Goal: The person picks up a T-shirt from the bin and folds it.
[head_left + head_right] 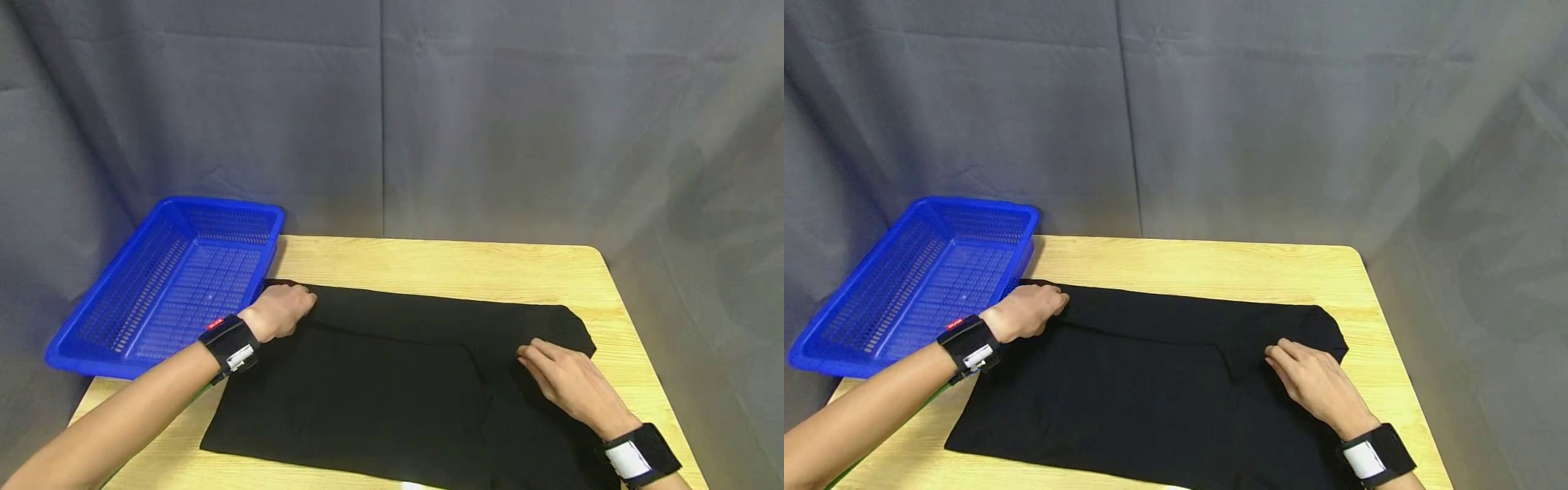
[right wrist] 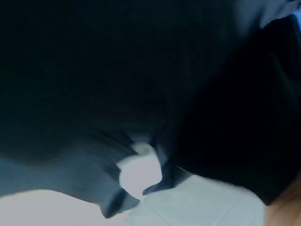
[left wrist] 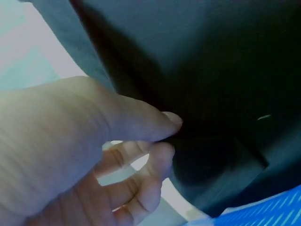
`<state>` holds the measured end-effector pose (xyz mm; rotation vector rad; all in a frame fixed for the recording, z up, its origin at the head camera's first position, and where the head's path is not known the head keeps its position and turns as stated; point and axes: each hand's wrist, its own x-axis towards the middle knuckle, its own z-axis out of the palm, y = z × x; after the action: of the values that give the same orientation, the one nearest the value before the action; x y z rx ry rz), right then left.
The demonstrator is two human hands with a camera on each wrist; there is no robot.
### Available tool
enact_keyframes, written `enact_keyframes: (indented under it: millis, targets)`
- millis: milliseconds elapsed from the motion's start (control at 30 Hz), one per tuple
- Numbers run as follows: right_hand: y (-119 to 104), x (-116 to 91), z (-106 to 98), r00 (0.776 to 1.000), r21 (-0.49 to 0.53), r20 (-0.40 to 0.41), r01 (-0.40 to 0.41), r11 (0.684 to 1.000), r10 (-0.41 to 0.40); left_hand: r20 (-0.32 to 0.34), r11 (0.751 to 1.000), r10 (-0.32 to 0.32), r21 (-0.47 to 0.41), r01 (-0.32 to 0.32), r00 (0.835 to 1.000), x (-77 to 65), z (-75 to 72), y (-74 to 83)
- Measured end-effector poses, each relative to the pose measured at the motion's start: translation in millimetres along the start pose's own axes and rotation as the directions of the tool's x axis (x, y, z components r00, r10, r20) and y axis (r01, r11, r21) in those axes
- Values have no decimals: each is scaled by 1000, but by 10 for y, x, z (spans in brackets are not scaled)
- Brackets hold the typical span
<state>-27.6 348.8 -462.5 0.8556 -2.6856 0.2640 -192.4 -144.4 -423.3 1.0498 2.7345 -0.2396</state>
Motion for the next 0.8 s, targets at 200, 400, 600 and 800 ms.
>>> enact_keyframes:
  millis: [200, 400, 600, 800]
  targets:
    - [-156, -214, 89, 994, -40, 110, -3, 999, 7, 60, 998, 53, -37, -51, 997, -5, 79, 49]
    - [-320, -256, 84, 978, -68, 175, -108, 992, 118, 129, 998, 62, -15, -61, 990, 13, 48, 104]
    - [-714, -107, 74, 853, -144, 237, -443, 885, 466, 300, 998, 56, -22, -52, 952, -40, 121, 330]
    - [-1008, -17, 171, 656, -217, 488, -547, 808, 576, 361, 995, 62, 52, -87, 930, -101, 255, 545]
